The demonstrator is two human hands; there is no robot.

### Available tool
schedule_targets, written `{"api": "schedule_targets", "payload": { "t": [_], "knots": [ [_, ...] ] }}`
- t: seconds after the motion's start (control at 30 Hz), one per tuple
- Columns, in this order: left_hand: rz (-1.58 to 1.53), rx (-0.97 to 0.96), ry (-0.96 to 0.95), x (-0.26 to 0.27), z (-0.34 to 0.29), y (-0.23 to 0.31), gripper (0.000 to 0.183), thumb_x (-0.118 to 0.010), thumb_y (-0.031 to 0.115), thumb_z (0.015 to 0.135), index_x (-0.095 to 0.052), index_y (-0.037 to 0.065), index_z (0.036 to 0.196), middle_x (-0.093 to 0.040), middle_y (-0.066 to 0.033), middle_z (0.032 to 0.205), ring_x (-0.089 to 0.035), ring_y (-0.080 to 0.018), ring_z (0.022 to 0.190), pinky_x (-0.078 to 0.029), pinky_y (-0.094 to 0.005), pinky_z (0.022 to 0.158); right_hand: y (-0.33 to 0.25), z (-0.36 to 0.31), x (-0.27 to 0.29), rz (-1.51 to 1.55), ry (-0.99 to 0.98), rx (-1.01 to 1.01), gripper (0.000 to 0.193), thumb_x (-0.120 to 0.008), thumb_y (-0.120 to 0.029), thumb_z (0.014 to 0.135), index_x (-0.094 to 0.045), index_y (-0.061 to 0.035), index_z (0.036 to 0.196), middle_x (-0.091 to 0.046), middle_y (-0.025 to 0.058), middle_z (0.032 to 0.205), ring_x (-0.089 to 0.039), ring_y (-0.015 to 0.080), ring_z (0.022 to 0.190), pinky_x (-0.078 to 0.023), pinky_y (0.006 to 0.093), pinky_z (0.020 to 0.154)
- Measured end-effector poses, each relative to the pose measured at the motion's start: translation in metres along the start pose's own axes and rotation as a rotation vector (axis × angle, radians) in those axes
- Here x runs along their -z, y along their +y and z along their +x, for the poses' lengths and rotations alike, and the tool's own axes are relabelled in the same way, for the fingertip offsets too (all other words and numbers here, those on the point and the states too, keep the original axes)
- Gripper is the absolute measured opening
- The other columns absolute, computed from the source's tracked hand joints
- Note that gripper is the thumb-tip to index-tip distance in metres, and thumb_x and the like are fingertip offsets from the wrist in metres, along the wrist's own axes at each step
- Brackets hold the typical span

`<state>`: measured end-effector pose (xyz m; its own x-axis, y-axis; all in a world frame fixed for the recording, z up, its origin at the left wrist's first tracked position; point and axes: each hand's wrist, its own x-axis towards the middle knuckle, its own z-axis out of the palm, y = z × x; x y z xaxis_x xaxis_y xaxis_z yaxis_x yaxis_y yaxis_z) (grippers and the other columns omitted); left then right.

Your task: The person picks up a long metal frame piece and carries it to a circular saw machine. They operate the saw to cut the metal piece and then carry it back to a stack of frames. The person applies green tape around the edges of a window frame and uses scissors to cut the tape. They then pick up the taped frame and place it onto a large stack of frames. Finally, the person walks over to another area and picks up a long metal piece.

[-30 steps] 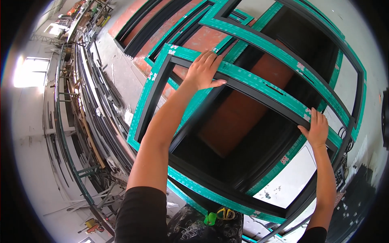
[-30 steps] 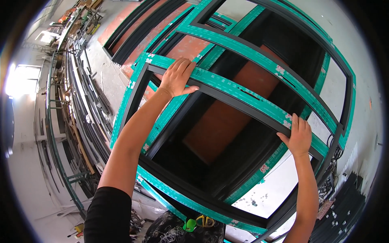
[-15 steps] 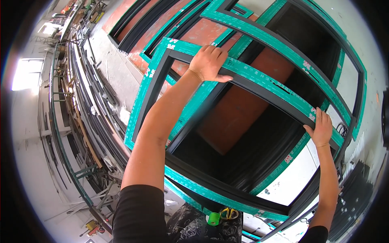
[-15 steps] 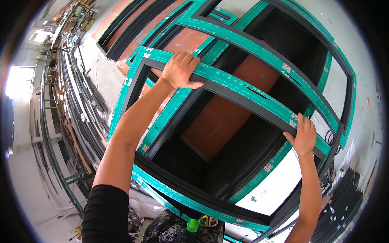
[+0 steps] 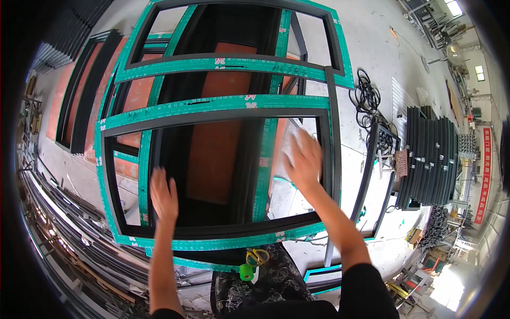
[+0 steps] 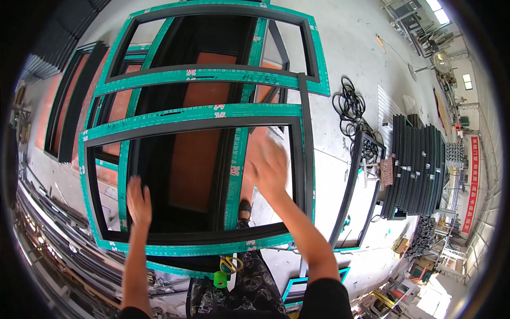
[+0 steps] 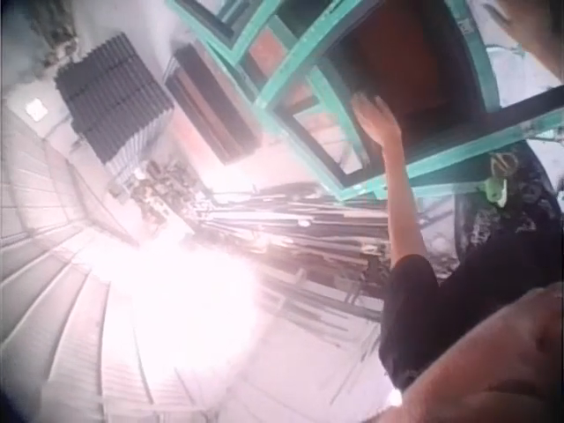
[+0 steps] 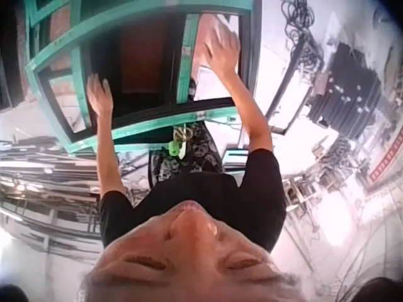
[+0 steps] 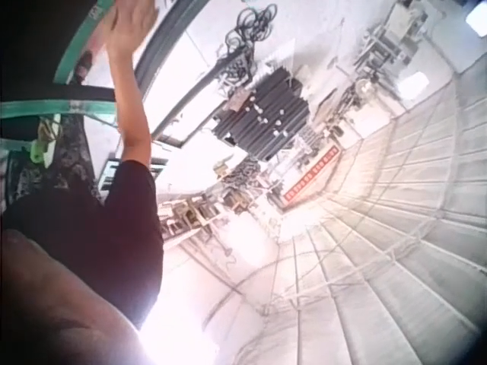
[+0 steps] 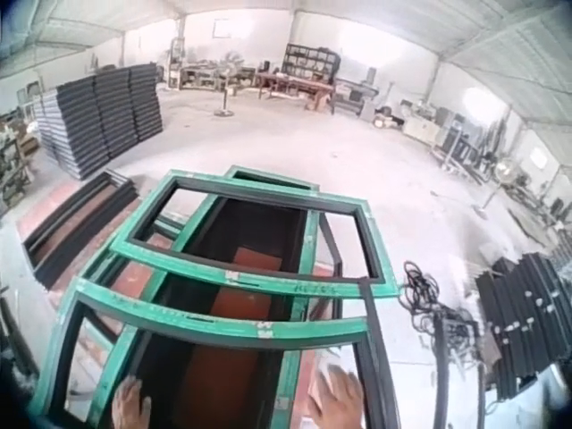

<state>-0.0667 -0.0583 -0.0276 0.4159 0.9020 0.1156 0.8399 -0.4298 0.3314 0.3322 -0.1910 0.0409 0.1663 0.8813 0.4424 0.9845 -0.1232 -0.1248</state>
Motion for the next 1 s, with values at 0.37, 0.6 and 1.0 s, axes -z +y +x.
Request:
{"api": "schedule_targets", "payload": {
  "t": [0.37, 0.6, 1.0],
  "knots": [
    [-0.332, 0.188, -0.080, 0.041, -0.135, 0.141, 0.026, -0.059, 0.012, 0.094, -0.063, 0.003, 0.118, -0.062, -0.0161, 0.121, -0.058, -0.0370, 0.113, -0.048, -0.0435, 0.095, 0.058, -0.223, 0.095, -0.125, -0.166, -0.842, 0.037, -0.062, -0.024, 0.095, -0.061, 0.0054, 0.118, -0.068, 0.0224, 0.100, -0.063, 0.0408, 0.092, -0.050, 0.0465, 0.081],
    [-0.405, -0.127, 0.144, 0.085, -0.094, 0.176, 0.043, -0.070, 0.003, 0.077, -0.061, 0.000, 0.119, -0.060, -0.0168, 0.124, -0.058, -0.0358, 0.117, -0.049, -0.0451, 0.099, 0.040, -0.160, 0.146, 0.072, -0.169, -0.340, 0.031, -0.068, -0.020, 0.091, -0.063, 0.0035, 0.110, -0.062, 0.0188, 0.083, -0.060, 0.0369, 0.074, -0.048, 0.0455, 0.065],
    [-0.062, -0.184, -0.317, 0.058, -0.130, 0.063, 0.056, -0.063, 0.054, 0.083, -0.063, 0.009, 0.116, -0.061, -0.0089, 0.109, -0.055, -0.0285, 0.115, -0.036, -0.0470, 0.108, -0.127, -0.102, 0.024, 0.572, -0.662, 0.237, 0.031, -0.075, -0.034, 0.081, -0.068, -0.0066, 0.095, -0.060, 0.0104, 0.073, -0.061, 0.0305, 0.070, -0.047, 0.0416, 0.056]
  ]
}}
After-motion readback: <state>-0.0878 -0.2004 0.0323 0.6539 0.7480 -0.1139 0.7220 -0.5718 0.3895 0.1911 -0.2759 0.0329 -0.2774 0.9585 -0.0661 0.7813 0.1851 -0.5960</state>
